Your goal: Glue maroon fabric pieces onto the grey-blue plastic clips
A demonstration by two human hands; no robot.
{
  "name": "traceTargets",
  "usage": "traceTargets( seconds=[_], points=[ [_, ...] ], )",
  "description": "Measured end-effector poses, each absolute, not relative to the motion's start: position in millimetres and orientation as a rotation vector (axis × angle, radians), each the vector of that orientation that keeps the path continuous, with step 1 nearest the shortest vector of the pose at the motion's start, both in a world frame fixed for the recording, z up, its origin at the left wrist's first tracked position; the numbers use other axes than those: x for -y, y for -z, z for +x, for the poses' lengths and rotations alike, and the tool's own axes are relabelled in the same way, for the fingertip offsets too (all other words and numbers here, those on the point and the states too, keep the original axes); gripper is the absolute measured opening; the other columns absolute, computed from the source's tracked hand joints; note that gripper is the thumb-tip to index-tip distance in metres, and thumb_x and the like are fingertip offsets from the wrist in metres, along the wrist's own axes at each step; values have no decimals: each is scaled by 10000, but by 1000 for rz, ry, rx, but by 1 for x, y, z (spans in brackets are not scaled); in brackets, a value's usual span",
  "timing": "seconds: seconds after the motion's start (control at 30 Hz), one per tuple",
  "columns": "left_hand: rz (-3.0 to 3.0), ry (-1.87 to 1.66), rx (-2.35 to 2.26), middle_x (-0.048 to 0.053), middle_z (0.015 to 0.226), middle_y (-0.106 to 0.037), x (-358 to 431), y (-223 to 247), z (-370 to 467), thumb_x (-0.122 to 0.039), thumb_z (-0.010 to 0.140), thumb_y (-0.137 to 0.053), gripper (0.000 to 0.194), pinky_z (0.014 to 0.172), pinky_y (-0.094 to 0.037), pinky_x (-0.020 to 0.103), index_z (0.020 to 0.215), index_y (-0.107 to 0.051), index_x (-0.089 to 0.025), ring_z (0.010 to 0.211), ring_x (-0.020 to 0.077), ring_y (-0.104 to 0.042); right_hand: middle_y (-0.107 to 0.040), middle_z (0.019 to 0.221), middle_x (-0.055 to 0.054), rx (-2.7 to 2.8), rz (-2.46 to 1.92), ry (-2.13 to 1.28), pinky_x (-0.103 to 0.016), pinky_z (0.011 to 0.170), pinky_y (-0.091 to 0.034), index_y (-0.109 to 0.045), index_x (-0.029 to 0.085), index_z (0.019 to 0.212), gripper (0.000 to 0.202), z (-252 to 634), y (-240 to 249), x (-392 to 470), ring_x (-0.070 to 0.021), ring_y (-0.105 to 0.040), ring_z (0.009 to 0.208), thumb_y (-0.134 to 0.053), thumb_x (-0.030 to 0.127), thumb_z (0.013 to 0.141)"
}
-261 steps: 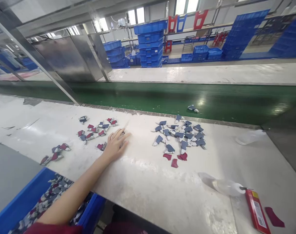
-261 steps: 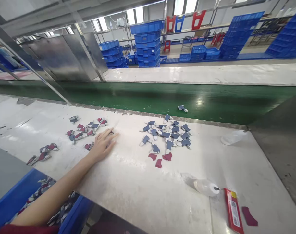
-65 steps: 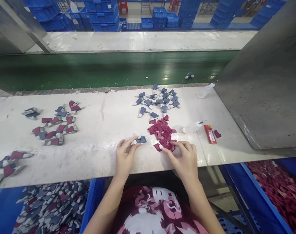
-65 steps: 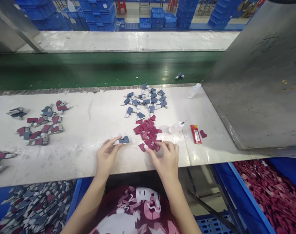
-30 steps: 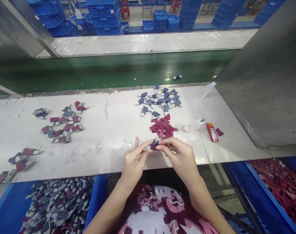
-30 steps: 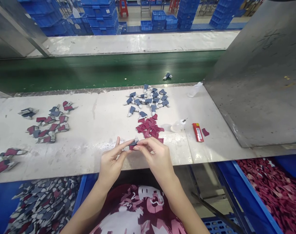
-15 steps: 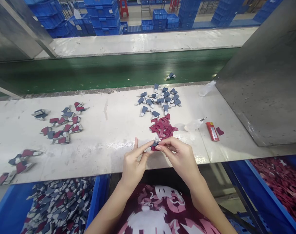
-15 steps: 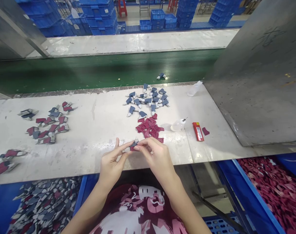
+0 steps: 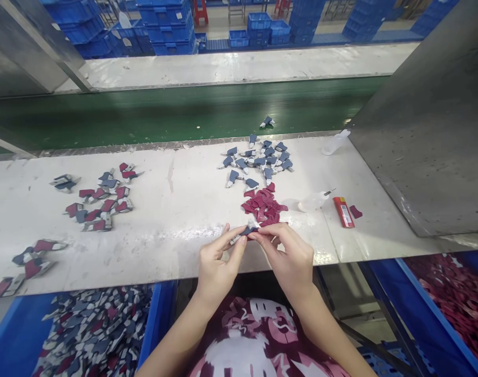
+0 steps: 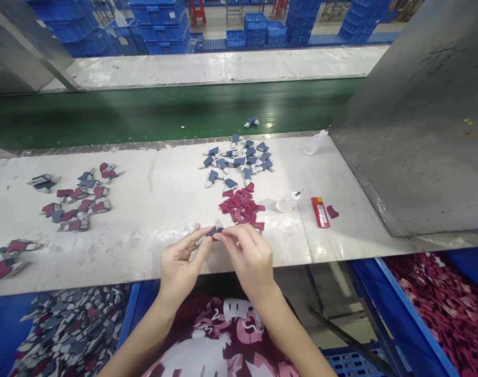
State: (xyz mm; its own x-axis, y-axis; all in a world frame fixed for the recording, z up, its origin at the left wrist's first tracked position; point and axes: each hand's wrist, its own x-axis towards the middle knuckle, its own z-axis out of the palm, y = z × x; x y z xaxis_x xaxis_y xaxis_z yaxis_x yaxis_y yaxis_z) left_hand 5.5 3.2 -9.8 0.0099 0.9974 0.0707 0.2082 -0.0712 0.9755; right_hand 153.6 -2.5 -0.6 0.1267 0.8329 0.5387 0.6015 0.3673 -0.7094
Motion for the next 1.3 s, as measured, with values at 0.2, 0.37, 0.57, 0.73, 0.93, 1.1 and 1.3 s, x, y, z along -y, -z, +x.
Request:
traceTargets(
  seconds=[0.2, 0.37, 0.57, 0.73, 0.93, 1.1, 1.3],
  points=[
    [1197, -1217, -1284, 55, 1050, -791, 0, 1, 10, -267, 877, -699, 205, 845, -630, 243, 1053, -777, -195, 952, 198, -762, -668, 1120, -76, 1390, -1318, -685, -281, 727, -586, -652, 253, 1217, 272, 152, 8, 6, -179, -672, 967, -605, 298, 953],
    [1152, -1231, -1190, 57, 1063, -788, 0, -2, 11, -257, 876, -705, 223, 813, -643, 232, 1080, -763, -188, 867, 176, -773, -661, 1102, -42, 1276, -1224, -964, -291, 840, -565, -680, 301, 1179, 236, 154, 6, 5, -174, -647, 1040, -548, 297, 984],
    [1238, -1241, -1178, 52, 1099, -775, 3, 3, 10, -219, 889, -689, 224, 882, -618, 221, 1103, -755, -208, 971, 176, -754, -621, 1029, -47, 1359, -1266, -828, -280, 820, -542, -653, 256, 1149, 209, 150, 5, 6, -164, -626, 954, -531, 251, 980],
    [1270, -1307, -1218, 69, 1116, -766, 9, 5, 15, -215, 893, -682, 242, 892, -620, 252, 1124, -749, -198, 995, 196, -746, -605, 1033, -61, 1408, -1286, -729, -305, 821, -535, -633, 237, 1172, 232, 146, 7, 8, -178, -615, 957, -492, 226, 987],
    [1242, -1303, -1219, 55, 1101, -773, 11, -3, 17, -207, 893, -681, 243, 886, -623, 250, 1126, -749, -216, 967, 191, -755, -593, 1066, -57, 1359, -1205, -864, -314, 824, -543, -639, 285, 1251, 298, 150, 4, 9, -180, -611, 979, -563, 246, 965],
    [1288, -1317, -1216, 61, 1137, -764, 13, -4, 16, -198, 898, -675, 265, 904, -622, 259, 1155, -740, -213, 992, 201, -751, -585, 1040, -56, 1267, -1174, -935, -323, 808, -543, -661, 291, 1227, 282, 149, 5, 10, -178, -606, 942, -584, 269, 956],
    [1286, -1338, -1206, 65, 1124, -771, 13, -4, 15, -181, 887, -691, 268, 903, -628, 261, 1149, -742, -194, 979, 205, -757, -612, 1036, -49, 1292, -1200, -857, -326, 838, -538, -679, 299, 1223, 290, 147, 4, 10, -178, -618, 957, -595, 248, 950]
  ],
)
